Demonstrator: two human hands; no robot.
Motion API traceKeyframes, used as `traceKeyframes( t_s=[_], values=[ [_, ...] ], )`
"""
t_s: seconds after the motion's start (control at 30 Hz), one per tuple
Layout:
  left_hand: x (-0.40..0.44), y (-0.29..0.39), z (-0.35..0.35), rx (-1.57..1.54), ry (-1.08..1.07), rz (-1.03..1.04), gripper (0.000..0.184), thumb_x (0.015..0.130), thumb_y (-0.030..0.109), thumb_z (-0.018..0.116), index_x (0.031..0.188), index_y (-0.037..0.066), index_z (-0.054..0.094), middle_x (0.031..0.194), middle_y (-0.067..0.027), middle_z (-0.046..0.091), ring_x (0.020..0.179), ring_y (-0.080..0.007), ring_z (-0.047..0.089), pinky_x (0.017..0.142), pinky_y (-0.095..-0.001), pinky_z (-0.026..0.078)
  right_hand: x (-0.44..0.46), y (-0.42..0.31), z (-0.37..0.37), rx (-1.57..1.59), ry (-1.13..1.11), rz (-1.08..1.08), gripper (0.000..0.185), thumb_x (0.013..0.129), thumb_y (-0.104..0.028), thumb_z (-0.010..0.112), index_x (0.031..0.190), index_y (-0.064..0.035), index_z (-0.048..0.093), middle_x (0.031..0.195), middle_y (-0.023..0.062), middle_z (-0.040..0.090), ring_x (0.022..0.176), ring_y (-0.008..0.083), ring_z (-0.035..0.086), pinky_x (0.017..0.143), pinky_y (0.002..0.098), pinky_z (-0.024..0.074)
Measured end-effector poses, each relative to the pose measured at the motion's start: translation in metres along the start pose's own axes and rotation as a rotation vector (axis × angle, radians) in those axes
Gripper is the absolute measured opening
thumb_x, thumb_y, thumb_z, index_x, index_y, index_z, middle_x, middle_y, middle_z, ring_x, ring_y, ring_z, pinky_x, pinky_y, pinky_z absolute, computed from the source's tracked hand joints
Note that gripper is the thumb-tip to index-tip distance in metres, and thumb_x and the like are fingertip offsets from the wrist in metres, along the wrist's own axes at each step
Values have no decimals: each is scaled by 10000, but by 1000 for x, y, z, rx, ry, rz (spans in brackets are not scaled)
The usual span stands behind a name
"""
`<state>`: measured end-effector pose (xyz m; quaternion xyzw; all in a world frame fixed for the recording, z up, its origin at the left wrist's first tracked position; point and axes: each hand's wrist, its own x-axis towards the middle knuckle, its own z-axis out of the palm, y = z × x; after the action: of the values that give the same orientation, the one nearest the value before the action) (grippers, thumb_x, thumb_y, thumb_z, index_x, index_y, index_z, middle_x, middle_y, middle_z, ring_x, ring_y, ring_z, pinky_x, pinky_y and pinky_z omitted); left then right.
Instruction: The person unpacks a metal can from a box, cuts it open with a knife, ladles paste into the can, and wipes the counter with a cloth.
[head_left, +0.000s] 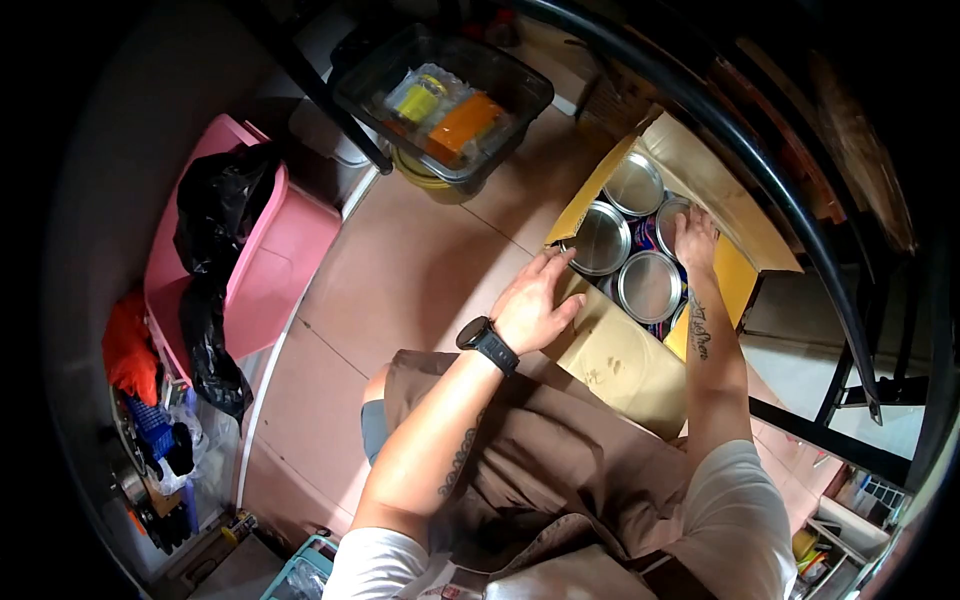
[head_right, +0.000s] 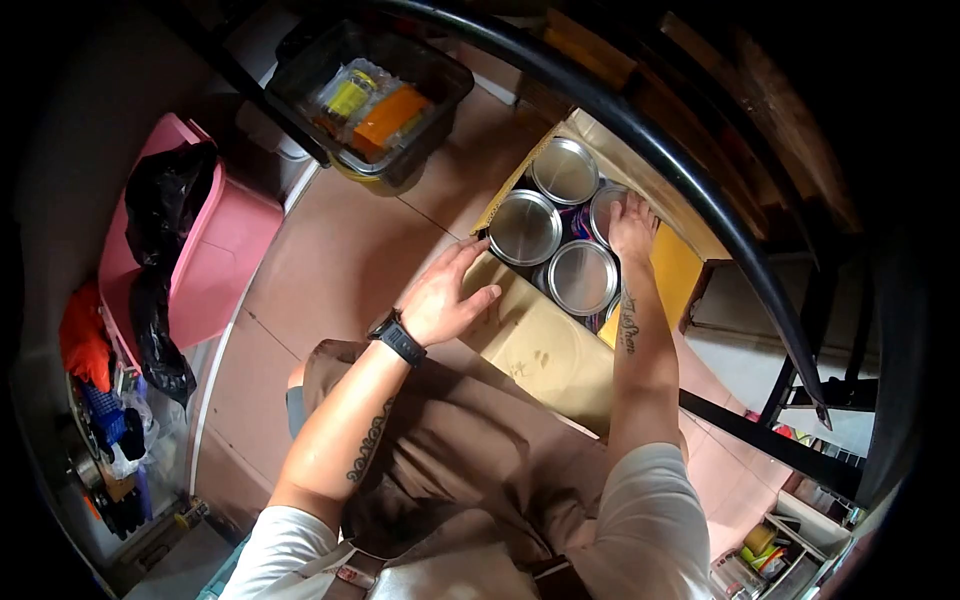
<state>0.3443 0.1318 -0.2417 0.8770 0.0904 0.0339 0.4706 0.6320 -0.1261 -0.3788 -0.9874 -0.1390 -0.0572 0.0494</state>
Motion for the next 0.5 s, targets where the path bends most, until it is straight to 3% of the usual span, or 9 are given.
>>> traceKeyframes(
  t_s=[0.13,0.23,0.33,0.37,0.5],
  values=[
    [-1,-2,-3,-7,14,31,609,881,300,673,1379,-1,490,1376,-236,510,1270,-388,500,1076,-424,409,-7,-11,-28,175,-154,-39,656,951,-411,549,1482,-54,402,1535,260,335,1429,409,307,1183,446,269],
    [1,-7,1,2,44,59,588,884,303,676,1358,-3,509,1343,-223,536,1247,-380,519,1058,-421,425,-52,-39,-69,170,-333,75,810,894,-501,611,1506,-37,352,1536,274,327,1430,401,315,1186,423,276],
    [3,-5,0,-15,0,47,570,883,303,675,1338,-5,526,1332,-218,547,1236,-376,528,1053,-418,428,-99,-52,-74,129,-491,170,1172,720,-627,741,1557,-21,186,1580,259,251,1489,348,215,1215,382,219],
    [2,-5,3,-13,-9,53,564,883,303,675,1332,-5,531,1327,-218,551,1231,-376,531,1050,-417,430,-113,-58,-71,143,-479,169,1261,666,-623,784,1578,-69,111,1598,285,157,1475,410,209,1207,416,225],
    [1,9,6,-14,-89,50,545,883,302,672,1313,-9,547,1294,-213,574,1200,-378,550,1033,-420,442,-128,-87,-66,-13,-493,189,1290,658,-682,757,1586,-100,76,1616,274,87,1483,460,124,1208,497,150]
  ],
)
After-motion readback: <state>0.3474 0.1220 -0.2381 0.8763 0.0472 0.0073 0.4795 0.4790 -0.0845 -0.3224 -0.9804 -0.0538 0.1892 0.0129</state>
